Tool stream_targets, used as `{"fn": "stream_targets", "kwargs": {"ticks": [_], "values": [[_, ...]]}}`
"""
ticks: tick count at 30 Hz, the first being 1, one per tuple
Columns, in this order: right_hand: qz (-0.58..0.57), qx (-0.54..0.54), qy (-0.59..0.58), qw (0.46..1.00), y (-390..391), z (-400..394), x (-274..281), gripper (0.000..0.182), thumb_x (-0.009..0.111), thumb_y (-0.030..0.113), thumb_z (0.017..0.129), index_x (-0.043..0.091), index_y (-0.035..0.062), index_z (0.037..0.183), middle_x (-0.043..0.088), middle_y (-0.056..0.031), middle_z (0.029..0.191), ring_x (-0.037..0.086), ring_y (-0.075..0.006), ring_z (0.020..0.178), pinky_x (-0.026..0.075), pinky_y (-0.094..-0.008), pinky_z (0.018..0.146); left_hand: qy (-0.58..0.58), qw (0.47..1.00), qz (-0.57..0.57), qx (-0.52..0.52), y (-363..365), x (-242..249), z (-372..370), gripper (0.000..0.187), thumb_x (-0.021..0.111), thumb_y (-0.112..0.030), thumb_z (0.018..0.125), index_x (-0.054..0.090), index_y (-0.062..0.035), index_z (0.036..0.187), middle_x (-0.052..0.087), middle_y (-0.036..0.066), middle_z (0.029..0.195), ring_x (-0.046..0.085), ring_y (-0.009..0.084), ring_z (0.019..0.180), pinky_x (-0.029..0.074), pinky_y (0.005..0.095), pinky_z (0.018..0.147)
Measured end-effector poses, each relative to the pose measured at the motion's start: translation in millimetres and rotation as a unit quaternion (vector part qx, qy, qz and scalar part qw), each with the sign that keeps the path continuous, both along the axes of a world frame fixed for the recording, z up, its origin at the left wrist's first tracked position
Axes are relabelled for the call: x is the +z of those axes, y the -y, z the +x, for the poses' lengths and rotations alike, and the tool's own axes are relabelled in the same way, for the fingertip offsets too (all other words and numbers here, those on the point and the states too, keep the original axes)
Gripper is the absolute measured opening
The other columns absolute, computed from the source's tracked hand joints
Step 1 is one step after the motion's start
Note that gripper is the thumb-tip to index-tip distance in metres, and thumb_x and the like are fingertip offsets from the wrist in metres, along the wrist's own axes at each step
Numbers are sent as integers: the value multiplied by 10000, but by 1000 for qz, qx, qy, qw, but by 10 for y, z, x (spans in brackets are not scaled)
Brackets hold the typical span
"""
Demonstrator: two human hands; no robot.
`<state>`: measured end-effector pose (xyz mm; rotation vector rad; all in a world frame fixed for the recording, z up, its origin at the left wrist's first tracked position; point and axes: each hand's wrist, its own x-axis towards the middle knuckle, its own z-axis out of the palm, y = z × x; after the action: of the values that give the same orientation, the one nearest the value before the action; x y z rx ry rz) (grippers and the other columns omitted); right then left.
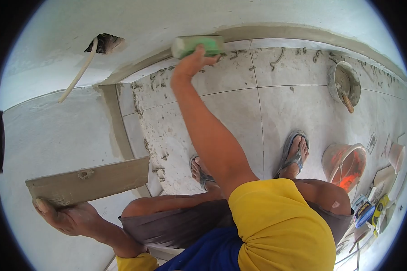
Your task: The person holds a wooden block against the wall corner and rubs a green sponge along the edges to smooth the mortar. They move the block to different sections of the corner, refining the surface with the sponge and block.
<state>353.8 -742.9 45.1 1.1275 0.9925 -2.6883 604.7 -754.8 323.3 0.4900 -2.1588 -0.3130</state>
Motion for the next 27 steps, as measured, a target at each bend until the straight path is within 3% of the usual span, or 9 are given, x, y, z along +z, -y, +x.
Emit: {"fn": "stream_targets", "kwargs": {"ticks": [4, 8, 10, 13, 16, 18, 21, 24, 27], "values": [[-26, 249, -161, 955, 407, 686, 433, 799, 508, 171, 918, -14, 6, 1500, 218, -223, 1474, 315, -308, 1324, 277, -357, 1096, 19, 997, -47, -61, 34, -25, -162, 236, 414, -201, 1035, 566, -208, 1215, 498, 31, 1067, 482, 157, 1101, 462, 376, 992], [-10, 110, -109, 988, -30, 439, 217, 770, 474, 206, 917, 19, 12, 1506, 238, -216, 1459, 334, -302, 1304, 300, -356, 1081, 54, 987, -149, 0, -25, -31, -254, 233, 425, -194, 1030, 581, -211, 1202, 494, 32, 1117, 482, 175, 1105, 456, 372, 992], [-23, 24, -107, 994, -428, 60, 267, 767, 457, 230, 923, 10, 20, 1509, 247, -214, 1450, 342, -298, 1298, 313, -360, 1074, -15, 995, 54, -82, 77, -11, -78, 224, 434, -186, 1025, 601, -196, 1174, 483, 38, 1150, 481, 188, 1108, 451, 368, 987], [42, 6, -41, 998, -94, -94, 241, 764, 451, 234, 927, 8, 25, 1512, 249, -215, 1452, 346, -302, 1297, 321, -371, 1074, 3, 999, -40, -25, -28, -55, -217, 212, 441, -196, 1022, 619, -183, 1136, 480, 29, 1111, 477, 168, 1108, 448, 355, 979], [4, 181, -91, 979, 58, 397, 412, 772, 450, 229, 928, -6, -18, 1499, 210, -225, 1490, 317, -322, 1331, 293, -380, 1100, -5, 998, 16, -61, -69, -60, -360, 210, 439, -210, 1024, 606, -194, 1149, 486, 26, 1105, 472, 157, 1110, 454, 333, 969], [80, 251, -159, 951, 66, 565, 283, 775, 448, 234, 929, -14, -22, 1496, 210, -232, 1491, 340, -317, 1296, 350, -388, 1057, 19, 998, -40, -36, -27, -99, -359, 215, 434, -199, 1025, 594, -195, 1168, 492, 30, 1123, 472, 160, 1116, 459, 325, 966], [-3, 46, -108, 993, -301, 134, 61, 691, 452, 220, 922, 92, 49, 1487, 343, -197, 1348, 459, -236, 1077, 460, -371, 884, 20, 999, -32, -39, 71, -56, -178, 233, 419, -170, 1028, 570, -192, 1204, 500, 41, 1174, 477, 171, 1131, 469, 318, 970], [17, 65, -5, 998, -317, -67, 317, 672, 460, 228, 917, 127, 65, 1477, 374, -176, 1304, 479, -210, 1041, 470, -353, 841, 10, 998, -18, -53, 57, 0, -93, 257, 398, -141, 1032, 554, -188, 1232, 500, 51, 1223, 487, 181, 1143, 472, 333, 991], [21, 224, -111, 968, 2, 595, 297, 694, 467, 260, 911, 111, 100, 1485, 395, -159, 1276, 488, -199, 1006, 479, -334, 756, 30, 996, -76, -27, 51, 7, -56, 276, 383, -132, 1035, 547, -188, 1250, 497, 59, 1252, 491, 186, 1160, 469, 360, 1011]]}}
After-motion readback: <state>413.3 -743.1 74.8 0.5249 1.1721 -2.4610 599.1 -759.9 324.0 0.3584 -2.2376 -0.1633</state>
